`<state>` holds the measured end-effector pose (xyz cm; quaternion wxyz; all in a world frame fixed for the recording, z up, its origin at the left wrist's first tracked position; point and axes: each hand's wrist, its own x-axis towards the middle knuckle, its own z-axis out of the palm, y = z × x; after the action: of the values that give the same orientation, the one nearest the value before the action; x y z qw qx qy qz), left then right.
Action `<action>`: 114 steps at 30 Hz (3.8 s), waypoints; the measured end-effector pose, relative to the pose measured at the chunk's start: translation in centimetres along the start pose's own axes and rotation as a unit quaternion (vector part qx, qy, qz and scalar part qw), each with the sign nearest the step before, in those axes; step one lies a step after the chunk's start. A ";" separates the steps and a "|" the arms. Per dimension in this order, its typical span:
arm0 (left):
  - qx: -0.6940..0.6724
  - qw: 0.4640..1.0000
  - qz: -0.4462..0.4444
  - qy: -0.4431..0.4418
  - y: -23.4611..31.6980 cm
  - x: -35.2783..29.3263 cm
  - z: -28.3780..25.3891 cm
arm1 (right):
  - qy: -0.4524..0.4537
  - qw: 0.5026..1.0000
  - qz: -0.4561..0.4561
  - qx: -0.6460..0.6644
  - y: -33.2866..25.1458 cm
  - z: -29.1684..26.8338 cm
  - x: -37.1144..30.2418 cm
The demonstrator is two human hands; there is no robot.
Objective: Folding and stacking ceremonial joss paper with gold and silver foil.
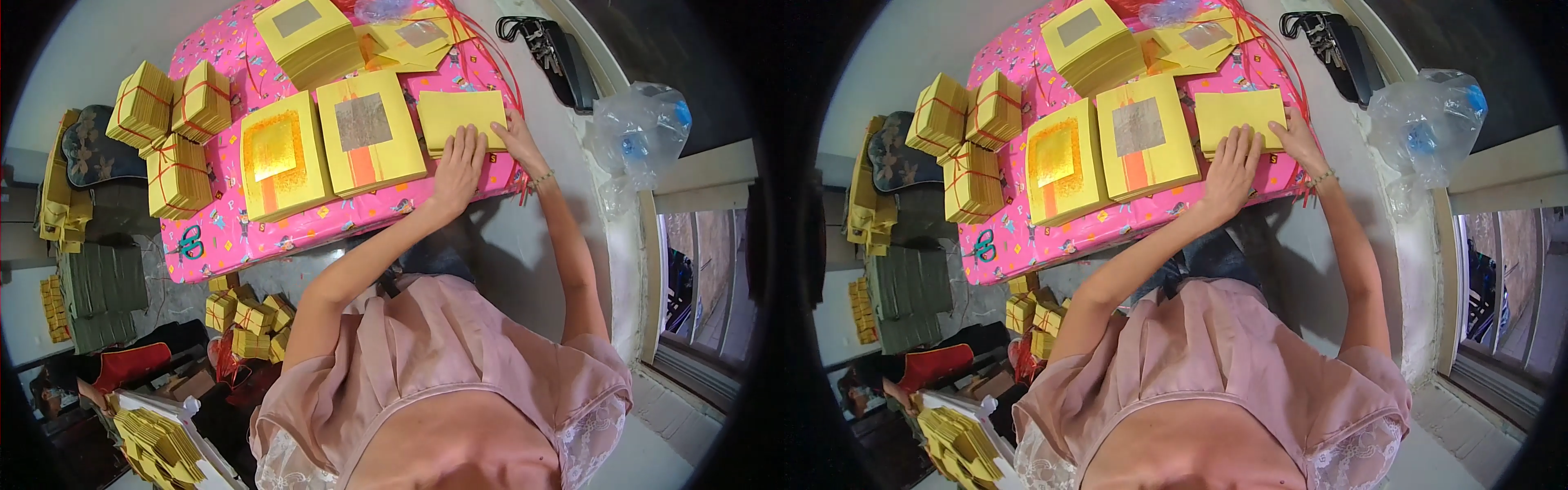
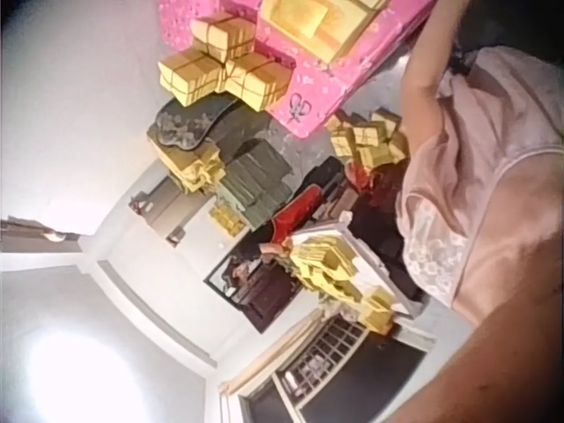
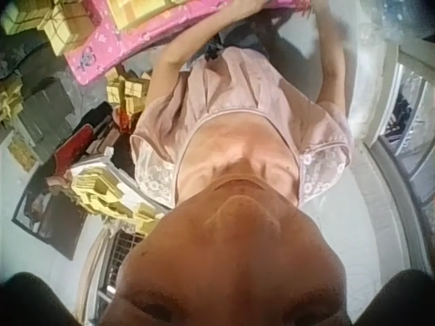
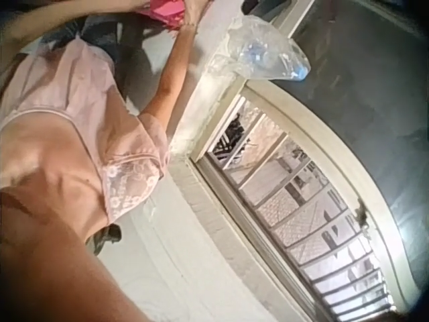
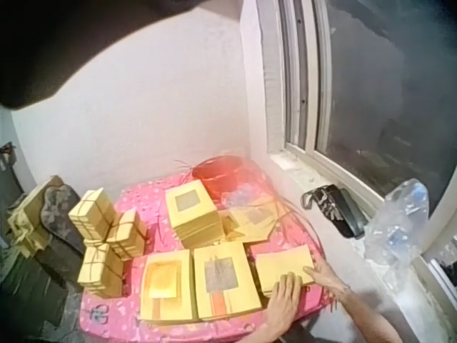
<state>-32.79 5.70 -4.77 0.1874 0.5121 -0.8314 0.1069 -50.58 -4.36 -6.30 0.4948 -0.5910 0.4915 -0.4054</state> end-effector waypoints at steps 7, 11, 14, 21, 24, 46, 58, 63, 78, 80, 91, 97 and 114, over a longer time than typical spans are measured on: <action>-0.004 1.000 -0.020 -0.017 -0.3 -0.9 0.6 | -0.027 0.999 0.022 -0.009 0.4 -0.3 0.7; -0.040 0.997 -0.033 -0.050 0.1 -0.9 0.5 | -0.010 0.996 -0.013 -0.092 1.4 -0.7 1.0; -0.053 0.995 -0.047 -0.073 -0.3 -1.3 0.7 | 0.027 0.949 -0.072 -0.305 -1.6 1.5 0.0; -0.081 0.993 -0.042 -0.072 -0.1 -1.2 0.5 | 0.118 0.862 -0.173 -0.461 -1.3 1.6 -1.3; -0.104 0.992 -0.049 -0.059 -0.3 -1.3 0.5 | 0.087 0.881 -0.159 -0.437 -0.1 1.1 -0.6; -0.255 0.964 -0.062 0.045 -6.5 -3.9 -8.6 | -0.067 0.935 -0.215 -0.274 -12.4 5.2 -2.4; -0.139 0.979 -0.145 -0.040 -14.1 -9.7 -10.9 | -0.266 0.789 -0.375 -0.409 -11.1 12.2 -2.9; -0.179 0.972 -0.146 -0.037 -15.5 -10.3 -10.7 | -0.310 0.802 -0.329 -0.390 -11.7 11.8 -2.3; -0.289 0.945 -0.152 -0.034 -16.9 -10.5 -11.2 | -0.332 0.867 -0.257 -0.269 -10.4 11.6 -0.8; -0.287 0.945 -0.153 -0.036 -16.9 -10.5 -11.2 | -0.334 0.870 -0.245 -0.268 -10.5 11.6 -0.9; -0.285 0.945 -0.159 -0.037 -16.8 -10.5 -11.2 | -0.333 0.881 -0.221 -0.252 -10.1 11.6 -0.8; -0.281 0.946 -0.157 -0.036 -16.8 -10.4 -11.1 | -0.333 0.882 -0.216 -0.253 -10.1 11.5 -0.8; -0.220 0.964 -0.147 -0.017 -16.4 -9.8 -11.1 | -0.326 0.878 -0.245 -0.252 -10.3 11.5 -0.8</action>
<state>-11.91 10.32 0.88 0.2952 0.5768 -0.7527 -0.1163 -37.78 -1.19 1.79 0.3465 -0.8959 0.2274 -0.1600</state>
